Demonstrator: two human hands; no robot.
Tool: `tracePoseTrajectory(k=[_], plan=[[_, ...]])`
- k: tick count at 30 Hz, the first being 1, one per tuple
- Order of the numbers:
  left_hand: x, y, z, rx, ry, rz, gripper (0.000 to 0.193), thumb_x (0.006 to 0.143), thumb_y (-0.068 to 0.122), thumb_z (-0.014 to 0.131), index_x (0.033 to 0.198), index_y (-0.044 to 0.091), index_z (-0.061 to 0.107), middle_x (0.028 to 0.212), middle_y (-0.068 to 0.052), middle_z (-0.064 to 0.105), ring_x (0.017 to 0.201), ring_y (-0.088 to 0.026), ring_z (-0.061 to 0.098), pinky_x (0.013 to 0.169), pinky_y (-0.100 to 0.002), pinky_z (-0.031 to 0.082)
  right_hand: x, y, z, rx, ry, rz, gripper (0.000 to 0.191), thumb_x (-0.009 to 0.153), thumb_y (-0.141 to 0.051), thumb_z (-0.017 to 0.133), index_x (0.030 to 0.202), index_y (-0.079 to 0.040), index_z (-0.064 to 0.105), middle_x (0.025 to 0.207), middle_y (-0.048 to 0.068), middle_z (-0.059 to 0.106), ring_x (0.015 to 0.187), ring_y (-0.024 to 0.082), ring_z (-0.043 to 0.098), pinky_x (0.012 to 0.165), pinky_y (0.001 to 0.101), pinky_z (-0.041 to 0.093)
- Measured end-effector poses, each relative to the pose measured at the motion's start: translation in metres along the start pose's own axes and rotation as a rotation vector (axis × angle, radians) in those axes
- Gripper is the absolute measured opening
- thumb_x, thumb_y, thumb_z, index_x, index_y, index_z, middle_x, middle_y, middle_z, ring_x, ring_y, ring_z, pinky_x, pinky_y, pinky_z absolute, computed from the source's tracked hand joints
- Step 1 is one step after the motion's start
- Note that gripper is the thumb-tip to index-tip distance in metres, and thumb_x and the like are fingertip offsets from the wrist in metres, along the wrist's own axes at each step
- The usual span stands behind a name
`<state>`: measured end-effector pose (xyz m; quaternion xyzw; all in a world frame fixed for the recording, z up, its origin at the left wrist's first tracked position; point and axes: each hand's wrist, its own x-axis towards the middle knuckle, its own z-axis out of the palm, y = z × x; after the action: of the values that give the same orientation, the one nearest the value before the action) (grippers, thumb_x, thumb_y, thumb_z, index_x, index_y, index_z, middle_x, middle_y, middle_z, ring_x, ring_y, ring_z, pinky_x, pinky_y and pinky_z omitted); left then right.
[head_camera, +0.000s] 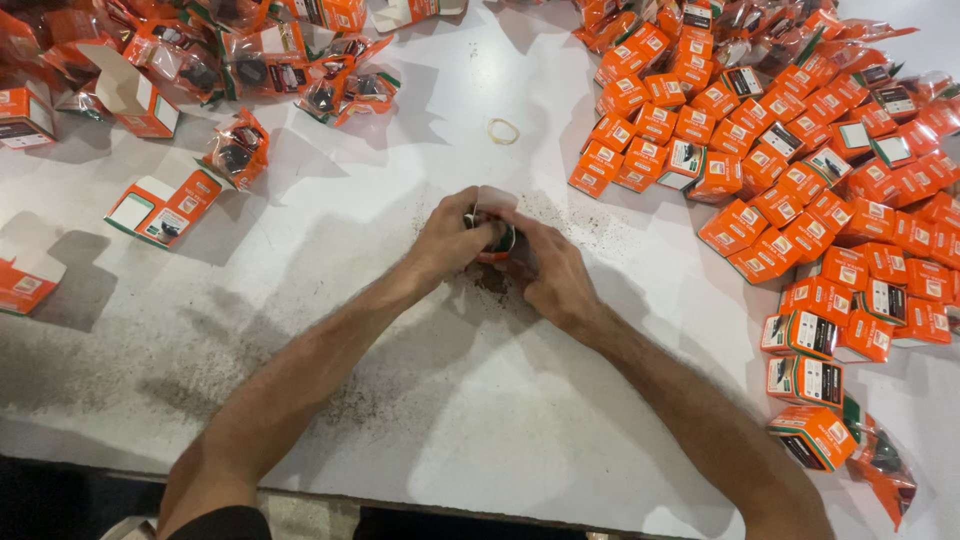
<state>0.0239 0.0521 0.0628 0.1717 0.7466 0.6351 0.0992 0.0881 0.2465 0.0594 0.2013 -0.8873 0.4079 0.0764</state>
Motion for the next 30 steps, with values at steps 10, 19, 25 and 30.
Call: tracePoseTrajectory(k=[10,19,25,30], plan=[[0.004,0.008,-0.028,-0.383,-0.148,-0.365,0.019,0.095,0.011,0.057,0.104,0.000,0.070,0.077,-0.006,0.067,0.060,-0.013,0.064,0.053,-0.034,0.062,0.001,0.006,0.008,-0.201,0.037,-0.106,0.053,0.082,0.000,0.077,0.132,-0.006,0.060,0.121,0.017,0.069,0.113,0.040,0.065,0.097,0.0492,0.052],[0.012,-0.001,-0.008,0.140,-0.047,0.064,0.013,0.090,0.007,0.070,0.099,-0.002,0.071,0.090,-0.008,0.071,0.080,-0.018,0.065,0.072,-0.035,0.056,0.000,0.001,0.005,-0.165,0.029,-0.056,0.056,0.076,0.001,0.076,0.125,-0.006,0.052,0.116,0.021,0.070,0.109,0.045,0.065,0.088,0.0517,0.054],[-0.029,0.010,-0.013,0.212,-0.122,0.582,0.040,0.087,0.004,0.070,0.127,0.003,0.064,0.139,-0.018,0.064,0.134,-0.031,0.060,0.110,-0.040,0.055,0.000,-0.006,0.002,-0.015,0.020,0.117,0.054,0.084,-0.003,0.076,0.121,-0.006,0.037,0.112,0.021,0.069,0.102,0.043,0.070,0.081,0.0496,0.057],[-0.034,0.018,-0.016,0.482,-0.088,0.607,0.036,0.089,0.002,0.074,0.123,0.005,0.064,0.143,-0.017,0.063,0.141,-0.037,0.054,0.107,-0.046,0.054,0.001,-0.008,0.002,-0.011,0.026,0.116,0.054,0.085,-0.004,0.079,0.120,-0.007,0.038,0.111,0.021,0.070,0.101,0.042,0.071,0.081,0.0490,0.057]])
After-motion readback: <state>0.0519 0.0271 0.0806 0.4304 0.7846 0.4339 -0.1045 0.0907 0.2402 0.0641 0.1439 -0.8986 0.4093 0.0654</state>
